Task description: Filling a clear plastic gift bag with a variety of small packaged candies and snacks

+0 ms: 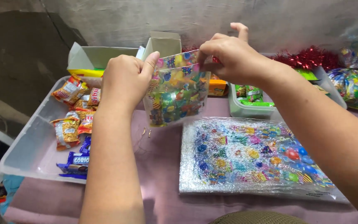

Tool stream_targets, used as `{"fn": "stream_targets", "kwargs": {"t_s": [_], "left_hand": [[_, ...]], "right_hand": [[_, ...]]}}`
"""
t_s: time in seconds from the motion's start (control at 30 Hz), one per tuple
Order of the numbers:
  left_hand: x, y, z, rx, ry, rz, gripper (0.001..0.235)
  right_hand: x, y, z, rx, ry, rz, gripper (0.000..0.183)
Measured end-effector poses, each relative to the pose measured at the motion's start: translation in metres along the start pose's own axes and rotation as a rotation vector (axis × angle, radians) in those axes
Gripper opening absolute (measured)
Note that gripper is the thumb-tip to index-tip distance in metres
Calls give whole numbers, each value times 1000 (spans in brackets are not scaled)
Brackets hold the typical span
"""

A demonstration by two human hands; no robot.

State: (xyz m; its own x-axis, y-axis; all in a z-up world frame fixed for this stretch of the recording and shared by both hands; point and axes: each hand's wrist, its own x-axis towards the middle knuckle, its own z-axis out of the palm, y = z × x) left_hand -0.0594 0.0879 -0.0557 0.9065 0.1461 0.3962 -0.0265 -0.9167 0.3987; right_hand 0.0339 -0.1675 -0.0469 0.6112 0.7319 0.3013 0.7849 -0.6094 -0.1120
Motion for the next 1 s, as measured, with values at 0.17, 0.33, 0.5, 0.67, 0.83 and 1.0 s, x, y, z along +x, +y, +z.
{"fn": "stream_targets", "kwargs": {"t_s": [0.17,0.33,0.5,0.67,0.83,1.0], "left_hand": [[-10,-11,-7,31,-45,-80,73],[-21,-20,-16,43,-115,-203,77],[-29,-11,-42,-326,-213,-435,55],[-8,-60,-23,-396,-34,-437,49],[33,-78,-8,-50,-240,-562,65],[80,-114,34,298,-540,-371,69]], "right_hand": [[22,-13,15,-2,-19,-50,7],[34,-21,29,9,-21,-106,14],[36,-26,45,65,14,-144,22],[24,-38,53,188,33,-207,35],[25,-45,58,228,76,-263,24],[29,-45,63,280,105,-272,19]]}}
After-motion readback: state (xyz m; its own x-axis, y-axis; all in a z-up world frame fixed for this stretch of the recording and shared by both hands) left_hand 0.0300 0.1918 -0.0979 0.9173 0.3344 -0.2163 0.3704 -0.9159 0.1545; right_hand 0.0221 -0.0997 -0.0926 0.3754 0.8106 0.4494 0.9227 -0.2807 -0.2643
